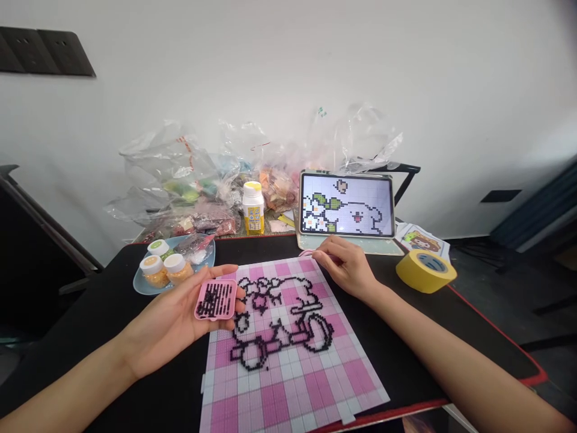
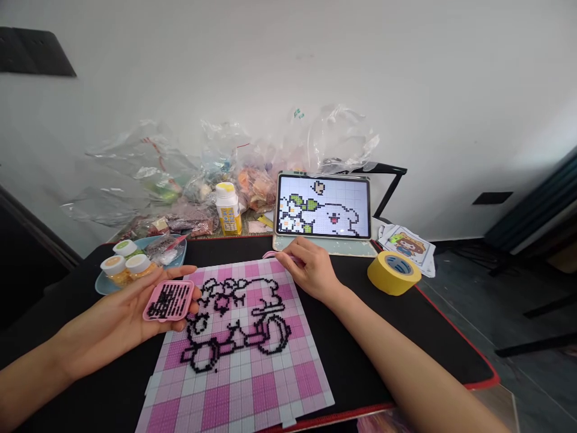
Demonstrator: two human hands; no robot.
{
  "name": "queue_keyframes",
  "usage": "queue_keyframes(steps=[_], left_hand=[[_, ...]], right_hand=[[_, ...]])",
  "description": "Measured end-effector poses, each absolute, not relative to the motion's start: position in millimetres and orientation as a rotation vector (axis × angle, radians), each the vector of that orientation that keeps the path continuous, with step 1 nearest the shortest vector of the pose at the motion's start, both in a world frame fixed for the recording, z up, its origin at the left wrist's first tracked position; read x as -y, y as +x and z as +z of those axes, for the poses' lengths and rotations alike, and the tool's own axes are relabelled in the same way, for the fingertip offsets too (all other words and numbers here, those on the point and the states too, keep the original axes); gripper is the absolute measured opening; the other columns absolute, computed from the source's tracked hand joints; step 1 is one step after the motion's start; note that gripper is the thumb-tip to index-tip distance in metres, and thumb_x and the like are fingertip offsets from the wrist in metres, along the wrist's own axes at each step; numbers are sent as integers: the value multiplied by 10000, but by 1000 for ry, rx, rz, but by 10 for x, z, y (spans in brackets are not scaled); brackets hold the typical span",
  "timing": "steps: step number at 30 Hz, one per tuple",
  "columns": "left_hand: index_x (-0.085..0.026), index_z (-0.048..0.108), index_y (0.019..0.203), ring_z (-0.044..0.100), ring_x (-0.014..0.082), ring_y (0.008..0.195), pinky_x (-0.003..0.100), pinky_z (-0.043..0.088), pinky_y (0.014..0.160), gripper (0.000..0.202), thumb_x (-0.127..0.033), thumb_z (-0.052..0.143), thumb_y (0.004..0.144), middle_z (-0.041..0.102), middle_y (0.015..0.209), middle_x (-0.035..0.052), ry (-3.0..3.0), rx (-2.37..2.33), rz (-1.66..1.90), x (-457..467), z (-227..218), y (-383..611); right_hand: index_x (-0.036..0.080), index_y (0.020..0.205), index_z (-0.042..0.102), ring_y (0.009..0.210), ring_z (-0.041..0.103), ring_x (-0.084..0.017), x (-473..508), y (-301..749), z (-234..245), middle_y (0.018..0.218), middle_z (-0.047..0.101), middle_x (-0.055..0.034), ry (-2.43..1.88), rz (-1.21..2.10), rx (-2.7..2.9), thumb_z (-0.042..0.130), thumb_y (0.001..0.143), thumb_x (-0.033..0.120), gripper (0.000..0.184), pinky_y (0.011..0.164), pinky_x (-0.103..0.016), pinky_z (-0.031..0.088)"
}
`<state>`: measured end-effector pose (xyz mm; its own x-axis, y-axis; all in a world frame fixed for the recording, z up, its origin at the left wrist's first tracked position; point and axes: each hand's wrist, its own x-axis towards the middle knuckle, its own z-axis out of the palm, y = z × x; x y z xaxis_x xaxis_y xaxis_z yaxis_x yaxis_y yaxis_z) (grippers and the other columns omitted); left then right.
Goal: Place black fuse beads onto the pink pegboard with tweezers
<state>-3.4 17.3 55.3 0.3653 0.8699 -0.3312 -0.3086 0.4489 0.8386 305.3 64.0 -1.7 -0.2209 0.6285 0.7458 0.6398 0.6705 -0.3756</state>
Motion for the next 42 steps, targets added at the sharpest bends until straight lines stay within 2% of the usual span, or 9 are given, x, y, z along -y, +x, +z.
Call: queue_keyframes(steps=[6, 14, 22, 29, 32, 36, 42], left_hand=[[-105, 649, 1194, 738, 285, 775, 373, 587, 621, 325, -282, 468, 991, 767, 851, 180, 742, -887, 855, -156, 573, -36], [-123, 686, 1114, 727, 291, 759, 380, 570, 615, 290, -292, 493, 977, 757, 840, 172, 746, -865, 848, -150, 545, -65], [-164, 692, 1158, 682, 243, 726, 324, 533, 562, 299, -330, 550, 953, 742, 849, 126, 721, -878, 842, -163, 519, -62], [-125, 762, 1035, 687, 246, 714, 308, 538, 554, 320, -353, 555, 946, 746, 830, 142, 685, -894, 834, -172, 486, -91], [-105, 771, 1034, 692, 248, 727, 308, 550, 576, 324, -336, 562, 943, 747, 829, 150, 658, -906, 818, -163, 497, -86], [-113, 770, 1063, 693, 248, 771, 310, 561, 614, 274, -273, 597, 924, 746, 872, 141, 630, -900, 813, -158, 524, -76], [-121, 787, 1029, 696, 253, 756, 311, 565, 608, 246, -242, 614, 901, 757, 841, 148, 581, -922, 781, -189, 489, -89]], right_hand=[[180, 735, 647, 591, 529, -147, -651, 3058, -37, 683, 589, -44, -979, 6, 1934, 529, 957, 358, 308, 539, -272, 401], [189, 709, 631, 580, 522, -142, -637, 3027, -20, 672, 591, -40, -996, 31, 1921, 524, 957, 389, 336, 526, -271, 404], [187, 769, 615, 513, 490, -121, -616, 3001, 16, 622, 592, -13, -1045, 20, 1872, 536, 946, 388, 279, 481, -245, 377], [190, 711, 572, 458, 440, -94, -594, 2966, -12, 553, 547, 20, -1062, 41, 1915, 529, 952, 440, 350, 453, -224, 341], [189, 741, 588, 492, 473, -100, -574, 2940, -16, 597, 582, 7, -1022, 73, 1958, 516, 967, 423, 333, 483, -226, 378], [186, 840, 616, 554, 514, -111, -547, 2906, 0, 711, 631, -23, -953, 114, 1996, 531, 970, 337, 216, 512, -229, 425], [192, 925, 615, 658, 581, -132, -477, 2867, 15, 830, 617, -54, -884, 184, 2002, 558, 944, 261, 91, 528, -229, 478]])
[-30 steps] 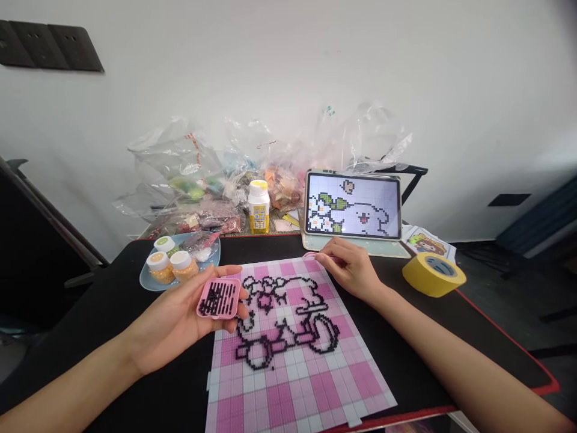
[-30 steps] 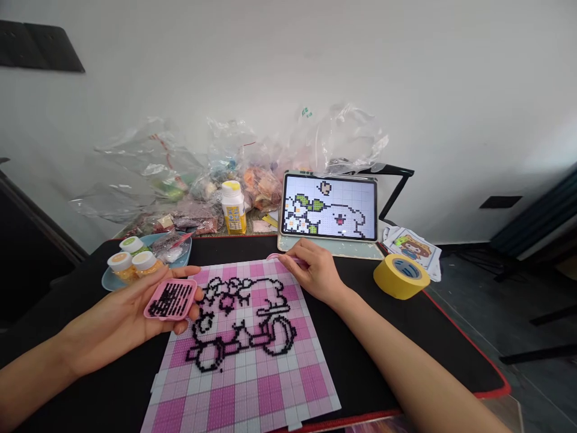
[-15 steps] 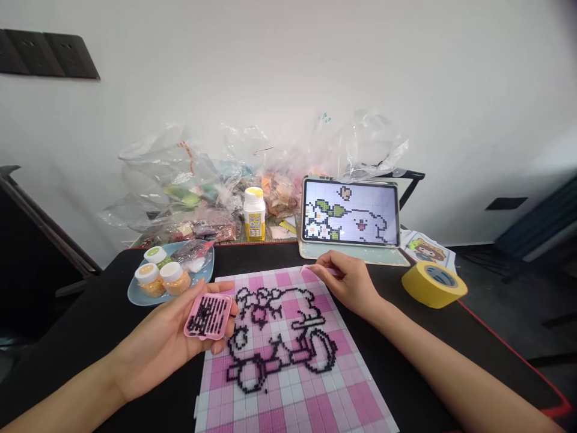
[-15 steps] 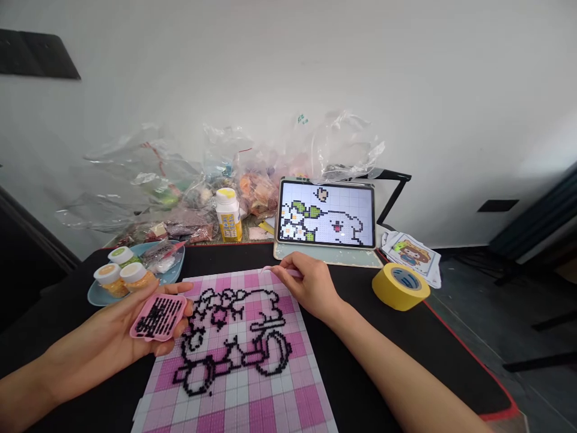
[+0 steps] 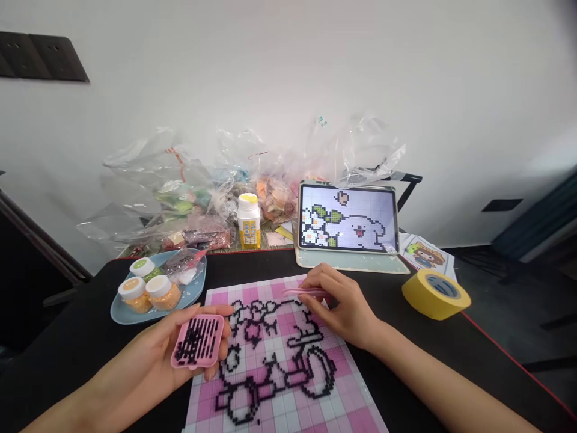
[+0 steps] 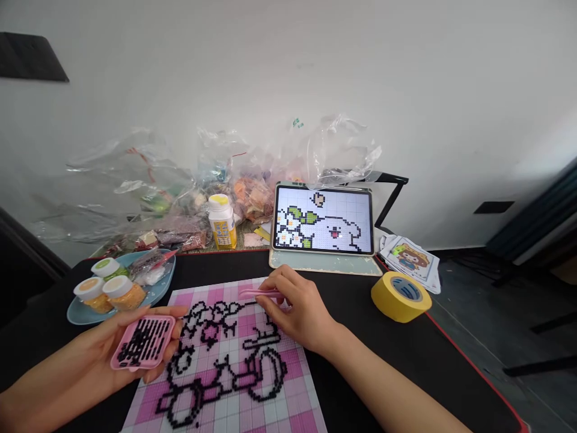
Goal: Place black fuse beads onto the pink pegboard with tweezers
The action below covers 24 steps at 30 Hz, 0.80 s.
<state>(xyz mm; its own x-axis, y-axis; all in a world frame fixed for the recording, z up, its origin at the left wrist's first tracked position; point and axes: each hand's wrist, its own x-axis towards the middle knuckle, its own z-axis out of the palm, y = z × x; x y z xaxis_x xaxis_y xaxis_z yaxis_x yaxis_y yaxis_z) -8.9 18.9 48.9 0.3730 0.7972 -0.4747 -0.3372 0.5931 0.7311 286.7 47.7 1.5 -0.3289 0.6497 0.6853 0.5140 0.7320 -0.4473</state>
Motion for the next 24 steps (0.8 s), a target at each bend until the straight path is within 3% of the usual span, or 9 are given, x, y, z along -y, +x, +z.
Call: queue_keyframes(steps=[7, 17, 24], left_hand=[[-159, 798, 1024, 709, 261, 837, 328, 575, 696, 250, -231, 583, 920, 792, 922, 129, 532, -849, 753, -227, 398, -154], [-112, 794, 979, 653, 234, 663, 330, 554, 578, 298, -307, 575, 923, 741, 814, 142, 458, -862, 771, -246, 371, -210], [-96, 776, 1024, 653, 224, 653, 305, 554, 562, 344, -348, 560, 936, 727, 798, 138, 547, -887, 787, -196, 478, -114]], right_hand=[[181, 910, 654, 539, 525, -104, -381, 2803, 27, 732, 622, -34, -925, 213, 1960, 565, 959, 227, 112, 476, -226, 422], [192, 870, 673, 570, 604, -118, -387, 2818, -2, 737, 640, -30, -898, 229, 2009, 647, 894, 201, 37, 478, -213, 474], [195, 838, 647, 626, 630, -125, -435, 2868, 10, 765, 643, -33, -962, 54, 1994, 635, 904, 228, 74, 536, -219, 497]])
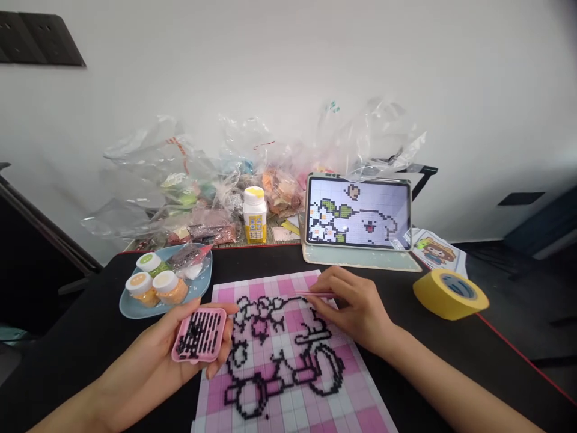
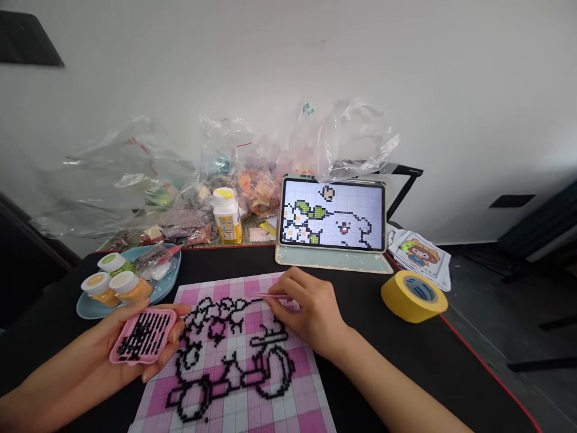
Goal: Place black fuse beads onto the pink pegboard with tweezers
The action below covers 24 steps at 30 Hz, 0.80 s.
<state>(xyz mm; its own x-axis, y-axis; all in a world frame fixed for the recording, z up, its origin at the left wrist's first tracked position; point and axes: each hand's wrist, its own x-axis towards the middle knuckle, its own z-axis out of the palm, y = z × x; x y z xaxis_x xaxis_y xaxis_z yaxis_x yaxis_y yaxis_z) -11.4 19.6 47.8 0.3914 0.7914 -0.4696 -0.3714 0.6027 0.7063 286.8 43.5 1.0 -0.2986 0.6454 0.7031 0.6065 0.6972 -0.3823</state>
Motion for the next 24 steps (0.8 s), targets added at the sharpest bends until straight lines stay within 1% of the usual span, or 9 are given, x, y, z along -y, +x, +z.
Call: queue_keyframes(steps=[3, 4, 6, 9, 12, 15, 17, 22, 24], left_hand=[[-83, 781, 946, 679, 237, 671, 312, 575, 565, 331, -298, 529, 948, 728, 807, 149, 660, -926, 817, -188, 499, -73], [-76, 779, 927, 680, 238, 653, 313, 577, 551, 337, -283, 513, 952, 724, 784, 147, 686, -935, 835, -185, 507, -57], [-65, 771, 887, 662, 218, 563, 289, 557, 480, 371, -274, 474, 963, 706, 699, 131, 720, -944, 859, -177, 530, -21], [-54, 753, 817, 631, 191, 482, 248, 510, 390, 418, -252, 420, 974, 677, 623, 116, 746, -960, 897, -156, 584, 41], [-55, 733, 791, 606, 167, 436, 198, 416, 296, 428, -249, 399, 974, 665, 609, 104, 759, -974, 929, -142, 648, 126], [-57, 715, 794, 562, 129, 349, 179, 371, 268, 425, -253, 384, 974, 663, 595, 81, 756, -997, 941, -156, 709, 258], [-59, 705, 787, 546, 117, 315, 176, 364, 267, 430, -264, 376, 973, 666, 584, 78, 751, -1001, 937, -176, 747, 362], [-78, 696, 794, 578, 138, 326, 178, 351, 265, 437, -268, 344, 972, 692, 593, 99, 773, -977, 921, -212, 761, 499], [-87, 697, 803, 545, 121, 292, 169, 320, 252, 440, -282, 342, 974, 689, 583, 88, 778, -971, 916, -216, 709, 469]], right_hand=[[197, 836, 646, 564, 579, -110, -463, 2908, 14, 775, 648, -33, -996, 16, 2000, 626, 910, 253, 95, 476, -216, 441], [195, 829, 646, 542, 553, -103, -470, 2916, 10, 767, 646, -29, -995, 9, 2014, 631, 907, 264, 105, 480, -220, 436], [194, 821, 644, 559, 549, -107, -480, 2919, -3, 765, 646, -27, -973, 5, 2048, 636, 901, 280, 118, 502, -222, 436], [187, 831, 644, 589, 555, -111, -491, 2890, -16, 775, 648, -30, -929, 12, 2094, 623, 908, 285, 126, 526, -219, 432], [179, 836, 646, 579, 536, -108, -510, 2853, -9, 776, 645, -32, -899, 11, 2127, 606, 919, 296, 148, 538, -222, 424], [177, 832, 651, 578, 534, -105, -530, 2846, 32, 782, 645, -31, -892, 11, 2165, 601, 922, 309, 167, 538, -217, 409], [177, 832, 655, 598, 547, -108, -535, 2860, 81, 794, 646, -33, -892, 14, 2192, 605, 922, 323, 178, 539, -211, 402], [174, 825, 663, 585, 531, -101, -546, 2910, 194, 787, 641, -34, -877, 23, 2236, 589, 938, 359, 229, 524, -209, 382], [172, 842, 667, 594, 538, -104, -560, 2923, 188, 794, 647, -40, -871, 18, 2220, 571, 950, 366, 242, 525, -210, 382]])
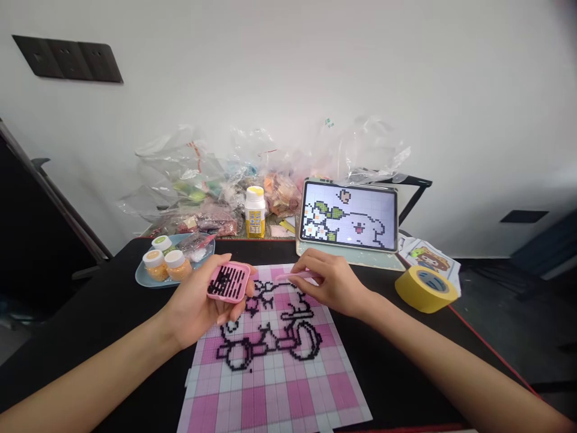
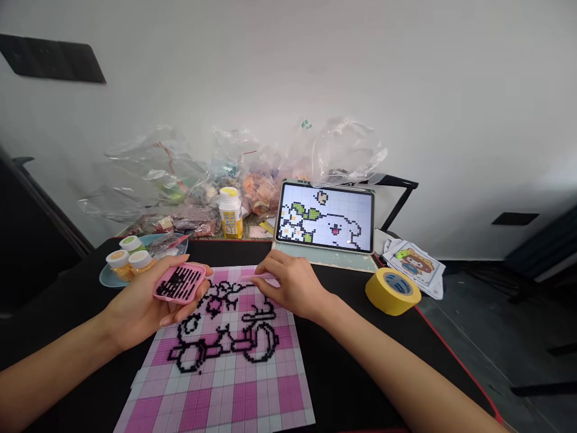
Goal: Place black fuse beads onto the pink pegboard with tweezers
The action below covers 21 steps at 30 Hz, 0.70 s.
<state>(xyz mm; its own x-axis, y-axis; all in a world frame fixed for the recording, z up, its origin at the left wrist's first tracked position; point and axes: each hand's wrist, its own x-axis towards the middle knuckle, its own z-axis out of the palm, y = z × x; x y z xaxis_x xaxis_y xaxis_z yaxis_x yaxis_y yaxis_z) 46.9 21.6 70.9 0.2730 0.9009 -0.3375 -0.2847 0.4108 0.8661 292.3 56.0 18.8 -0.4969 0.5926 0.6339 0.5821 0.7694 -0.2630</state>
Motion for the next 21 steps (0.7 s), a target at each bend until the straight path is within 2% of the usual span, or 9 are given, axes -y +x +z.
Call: queue_keyframes(steps=[3, 6, 14, 18, 21], left_hand=[[-84, 698, 784, 399, 39, 211, 132, 233, 234, 456, -298, 347, 979, 690, 582, 79, 783, -969, 906, -213, 605, 390], [-70, 701, 764, 292, -12, 193, 107, 204, 240, 477, -293, 341, 983, 695, 585, 88, 787, -967, 890, -201, 538, 348], [-79, 718, 803, 376, 1, 221, 113, 277, 268, 446, -295, 374, 986, 729, 662, 104, 779, -954, 849, -208, 494, 351], [-92, 732, 899, 425, 19, 236, 133, 315, 286, 409, -294, 389, 991, 750, 717, 105, 778, -963, 833, -214, 465, 348], [-97, 736, 930, 440, 23, 244, 135, 305, 286, 434, -374, 408, 995, 743, 707, 88, 767, -975, 804, -193, 467, 374]], right_hand=[[164, 838, 665, 616, 564, -110, -576, 2932, 123, 767, 651, -44, -873, 0, 2172, 544, 970, 380, 281, 529, -209, 387], [167, 813, 667, 589, 564, -98, -566, 2942, 57, 747, 657, -35, -876, -28, 2158, 537, 978, 397, 312, 514, -201, 382], [168, 855, 690, 545, 546, -90, -534, 3022, 18, 762, 676, -28, -936, -167, 2137, 546, 978, 387, 290, 500, -214, 353], [176, 799, 680, 554, 555, -96, -537, 3042, 22, 738, 665, -23, -959, -194, 2112, 545, 981, 367, 296, 493, -212, 352], [172, 820, 647, 566, 563, -104, -526, 3045, 52, 753, 663, -31, -963, -178, 2071, 556, 976, 344, 250, 501, -210, 382]])
